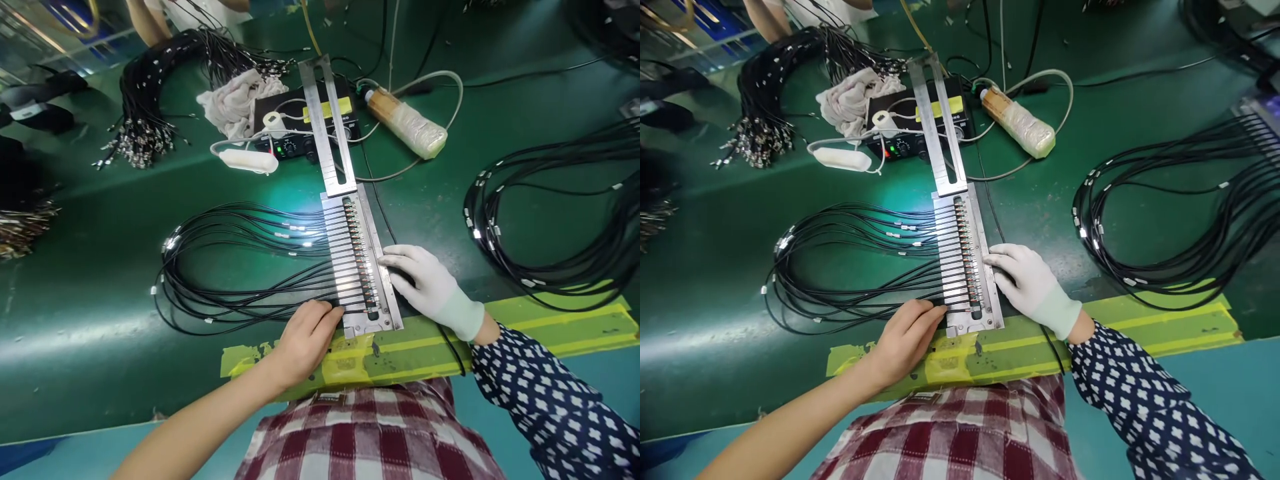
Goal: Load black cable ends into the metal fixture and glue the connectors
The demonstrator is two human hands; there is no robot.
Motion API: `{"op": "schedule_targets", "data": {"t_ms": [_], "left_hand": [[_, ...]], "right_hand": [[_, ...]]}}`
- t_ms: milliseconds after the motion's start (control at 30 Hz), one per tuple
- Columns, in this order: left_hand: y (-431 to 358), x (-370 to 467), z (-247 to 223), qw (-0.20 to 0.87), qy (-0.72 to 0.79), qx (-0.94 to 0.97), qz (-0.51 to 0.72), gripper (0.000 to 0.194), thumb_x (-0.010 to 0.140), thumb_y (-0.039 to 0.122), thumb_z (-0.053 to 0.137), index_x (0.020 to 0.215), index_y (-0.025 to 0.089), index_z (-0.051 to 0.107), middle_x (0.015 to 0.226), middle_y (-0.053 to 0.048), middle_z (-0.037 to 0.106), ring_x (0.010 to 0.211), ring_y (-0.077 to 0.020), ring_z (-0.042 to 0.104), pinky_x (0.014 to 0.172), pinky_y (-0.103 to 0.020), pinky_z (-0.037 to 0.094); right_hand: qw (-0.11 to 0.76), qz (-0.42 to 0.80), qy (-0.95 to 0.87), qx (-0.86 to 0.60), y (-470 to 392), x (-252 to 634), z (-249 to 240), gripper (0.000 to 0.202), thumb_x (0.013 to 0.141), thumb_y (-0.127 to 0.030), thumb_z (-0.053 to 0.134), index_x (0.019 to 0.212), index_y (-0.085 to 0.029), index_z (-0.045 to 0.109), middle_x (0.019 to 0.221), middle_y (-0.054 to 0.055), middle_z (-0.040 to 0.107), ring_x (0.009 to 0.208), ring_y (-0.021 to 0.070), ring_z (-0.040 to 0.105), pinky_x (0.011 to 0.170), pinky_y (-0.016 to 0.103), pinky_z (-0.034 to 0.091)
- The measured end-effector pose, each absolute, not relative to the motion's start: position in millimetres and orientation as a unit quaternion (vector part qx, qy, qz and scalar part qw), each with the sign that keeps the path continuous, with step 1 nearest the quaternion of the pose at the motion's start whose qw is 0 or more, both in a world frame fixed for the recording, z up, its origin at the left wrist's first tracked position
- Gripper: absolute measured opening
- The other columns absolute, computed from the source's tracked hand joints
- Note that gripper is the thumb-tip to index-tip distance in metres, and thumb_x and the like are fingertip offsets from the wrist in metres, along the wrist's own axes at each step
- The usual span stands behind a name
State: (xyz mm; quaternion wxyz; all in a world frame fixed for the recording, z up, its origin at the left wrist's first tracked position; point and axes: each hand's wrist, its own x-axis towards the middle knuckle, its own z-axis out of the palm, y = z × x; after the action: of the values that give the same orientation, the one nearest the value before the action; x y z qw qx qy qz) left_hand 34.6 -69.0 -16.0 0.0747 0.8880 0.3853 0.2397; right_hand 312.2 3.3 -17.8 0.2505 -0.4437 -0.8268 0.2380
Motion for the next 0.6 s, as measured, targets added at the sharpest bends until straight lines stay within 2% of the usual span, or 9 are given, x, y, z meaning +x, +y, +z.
{"op": "schedule_targets", "data": {"t_ms": [267,433,600], "left_hand": [[-66.1,41.5,-14.9,0.064,0.375,0.899,0.216,0.028,0.093,0.003,0.048,0.118,0.008,0.058,0.094,-0.012,0.060,0.083,-0.0204,0.052,0.072,-0.033,0.048],[-64.1,41.2,-15.0,0.098,0.345,0.909,0.213,0.029,0.096,0.006,0.045,0.123,0.008,0.054,0.098,-0.013,0.060,0.085,-0.0203,0.052,0.074,-0.034,0.047],[-62.2,38.4,-16.9,0.140,0.340,0.900,0.235,0.031,0.095,0.002,0.043,0.122,0.010,0.055,0.098,-0.011,0.059,0.087,-0.0184,0.051,0.075,-0.031,0.045]], "right_hand": [[0.253,0.249,-0.823,-0.445,3.6,312.7,-17.0,0.029,0.097,-0.022,0.051,0.124,-0.024,0.061,0.128,0.009,0.060,0.121,0.0267,0.055,0.103,0.047,0.047],[0.251,0.254,-0.820,-0.447,3.7,311.8,-16.0,0.030,0.097,-0.022,0.050,0.124,-0.025,0.060,0.128,0.009,0.060,0.121,0.0274,0.055,0.103,0.050,0.047],[0.250,0.253,-0.821,-0.446,3.9,312.2,-16.6,0.029,0.097,-0.021,0.050,0.123,-0.024,0.061,0.127,0.009,0.061,0.120,0.0274,0.055,0.101,0.050,0.048]]}}
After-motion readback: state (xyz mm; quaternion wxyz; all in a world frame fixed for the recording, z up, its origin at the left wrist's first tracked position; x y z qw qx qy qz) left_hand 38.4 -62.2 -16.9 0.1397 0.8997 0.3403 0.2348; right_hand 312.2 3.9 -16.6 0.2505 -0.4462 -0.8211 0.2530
